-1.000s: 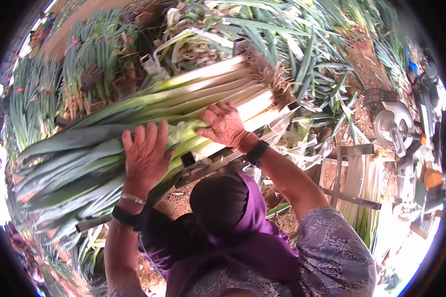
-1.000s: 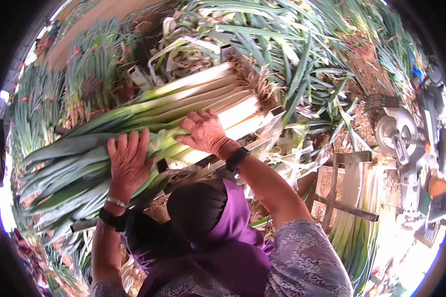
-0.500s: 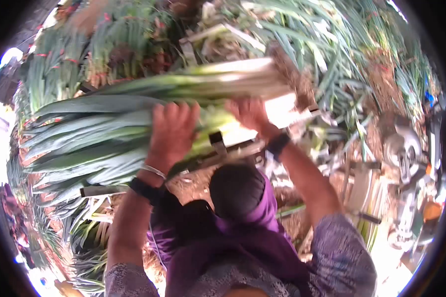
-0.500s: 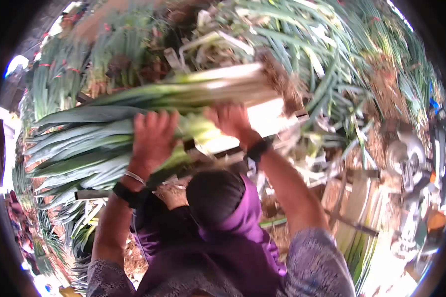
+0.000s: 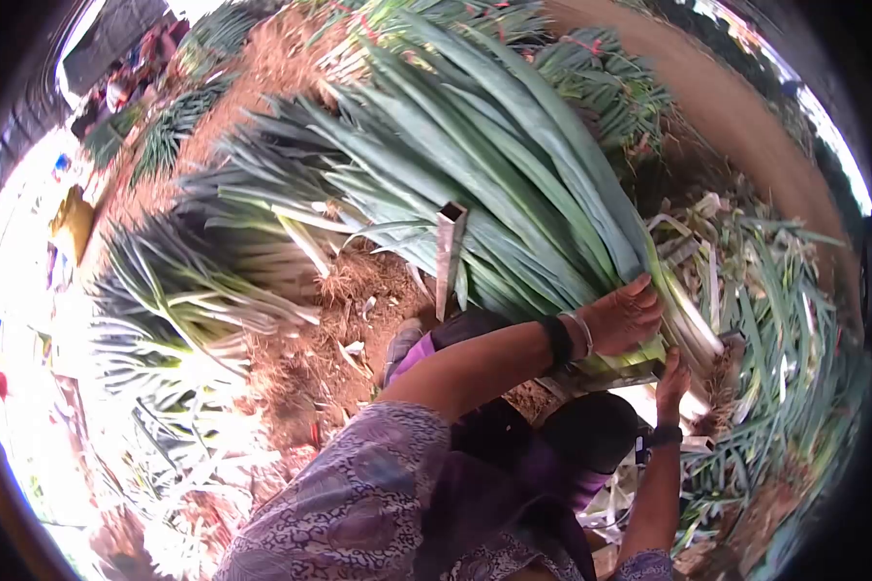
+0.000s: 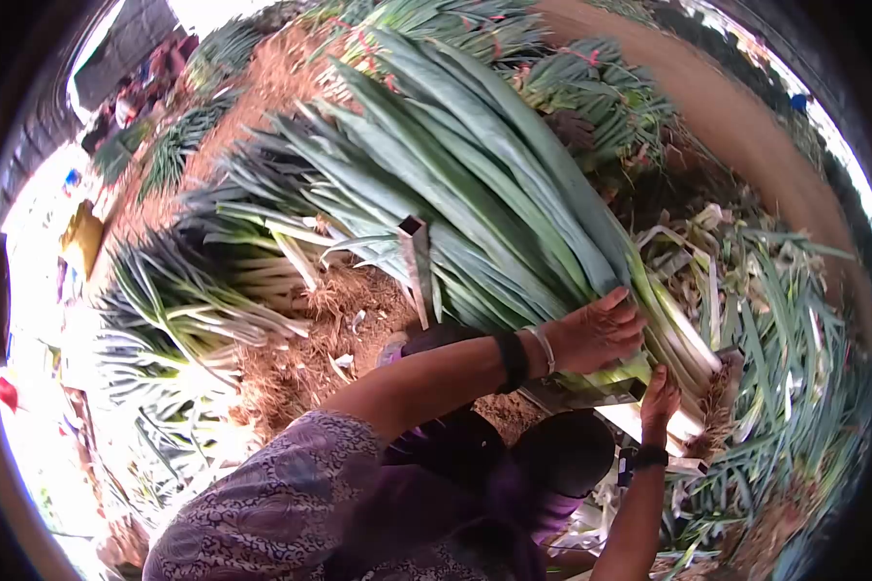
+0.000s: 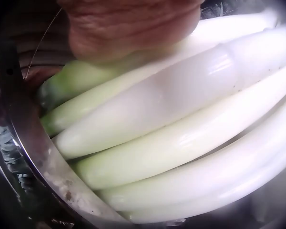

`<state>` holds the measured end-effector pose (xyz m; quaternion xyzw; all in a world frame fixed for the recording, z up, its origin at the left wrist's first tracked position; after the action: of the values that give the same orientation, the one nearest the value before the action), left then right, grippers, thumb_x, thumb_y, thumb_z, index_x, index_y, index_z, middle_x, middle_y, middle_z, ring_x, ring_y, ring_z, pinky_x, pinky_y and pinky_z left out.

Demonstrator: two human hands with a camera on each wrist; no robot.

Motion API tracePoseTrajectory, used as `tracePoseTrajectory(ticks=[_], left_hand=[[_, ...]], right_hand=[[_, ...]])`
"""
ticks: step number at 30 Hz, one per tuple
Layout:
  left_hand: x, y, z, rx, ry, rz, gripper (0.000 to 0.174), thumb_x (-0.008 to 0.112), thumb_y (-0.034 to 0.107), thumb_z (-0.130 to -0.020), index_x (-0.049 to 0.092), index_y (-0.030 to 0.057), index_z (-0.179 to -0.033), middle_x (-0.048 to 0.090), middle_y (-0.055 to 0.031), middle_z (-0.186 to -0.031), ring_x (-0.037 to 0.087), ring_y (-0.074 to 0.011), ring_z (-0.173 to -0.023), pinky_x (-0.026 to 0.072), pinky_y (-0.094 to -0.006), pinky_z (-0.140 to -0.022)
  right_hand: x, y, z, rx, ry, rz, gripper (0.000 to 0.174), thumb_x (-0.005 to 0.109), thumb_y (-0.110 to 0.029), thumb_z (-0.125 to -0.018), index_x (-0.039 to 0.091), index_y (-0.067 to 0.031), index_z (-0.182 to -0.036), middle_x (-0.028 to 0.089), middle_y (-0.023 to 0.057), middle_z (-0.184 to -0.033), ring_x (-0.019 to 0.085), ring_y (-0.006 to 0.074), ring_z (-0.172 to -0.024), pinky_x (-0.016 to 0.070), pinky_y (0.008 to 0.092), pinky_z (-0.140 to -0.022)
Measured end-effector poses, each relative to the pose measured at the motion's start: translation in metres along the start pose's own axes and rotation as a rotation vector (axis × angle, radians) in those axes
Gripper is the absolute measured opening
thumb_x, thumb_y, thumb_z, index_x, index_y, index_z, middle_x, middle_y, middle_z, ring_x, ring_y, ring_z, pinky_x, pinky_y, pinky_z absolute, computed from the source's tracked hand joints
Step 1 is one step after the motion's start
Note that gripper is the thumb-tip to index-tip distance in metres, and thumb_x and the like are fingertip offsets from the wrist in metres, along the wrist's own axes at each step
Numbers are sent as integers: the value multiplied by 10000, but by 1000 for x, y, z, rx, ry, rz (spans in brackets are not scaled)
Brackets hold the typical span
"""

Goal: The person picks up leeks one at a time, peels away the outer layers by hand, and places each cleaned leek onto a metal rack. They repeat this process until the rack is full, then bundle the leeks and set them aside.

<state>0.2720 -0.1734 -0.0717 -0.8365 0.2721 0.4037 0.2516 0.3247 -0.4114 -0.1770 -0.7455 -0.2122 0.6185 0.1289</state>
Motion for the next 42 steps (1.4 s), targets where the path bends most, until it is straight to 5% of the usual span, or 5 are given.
tracePoseTrajectory(ticks=[7, 15, 19, 24, 42], left_hand=[[-156, -45, 125, -348, 99, 179, 360, 692, 278, -756, 625, 142, -1082, 564, -13, -1015, 568, -182, -970, 307, -543, -998], [-147, -64, 436, -1171, -487, 48, 216, 645, 312, -823, 652, 182, -996, 621, -47, -940, 582, -209, -983, 399, -454, -850], [-148, -71, 506, -1350, -189, 120, 220, 656, 316, -805, 677, 154, -952, 654, -62, -871, 636, -277, -895, 483, -445, -760], [-145, -119, 501, -1413, -258, 129, 254, 649, 340, -809, 674, 130, -949, 662, -98, -862, 648, -311, -854, 513, -448, -705], [24, -392, 551, -1809, 518, 612, 255, 514, 121, -830, 678, 15, -994, 670, -236, -925, 654, -365, -887, 504, -402, -812]], right_hand=[[26, 70, -11, -375, 108, 145, 623, 277, -476, -1002, 581, 49, -1140, 597, 281, -1141, 542, 472, -1050, 406, 497, -927], [-44, 3, 22, -137, 237, -221, 505, 433, -369, -1007, 423, -15, -1367, 449, 148, -1376, 408, 238, -1287, 319, 343, -1069], [-83, -93, 99, -6, 90, -501, 539, 271, -422, -1031, 508, -3, -1275, 514, 160, -1304, 481, 266, -1221, 371, 370, -1034], [-76, -233, 150, -548, -73, 246, 523, 332, -447, -1002, 600, 2, -1003, 557, 169, -1038, 494, 343, -1052, 365, 488, -944], [-69, -244, 117, -368, -191, 261, 217, 482, -176, -940, 620, -10, -919, 580, 149, -931, 503, 342, -982, 271, 523, -1066]])
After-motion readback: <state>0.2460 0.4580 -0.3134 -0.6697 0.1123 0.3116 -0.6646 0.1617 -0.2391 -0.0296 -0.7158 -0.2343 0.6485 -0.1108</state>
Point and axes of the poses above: each hand's wrist, its own z-axis away from the middle knuckle, its own x-axis out of the palm, y = z × x, the point moved 5 cm from there along -z, towards the middle knuckle
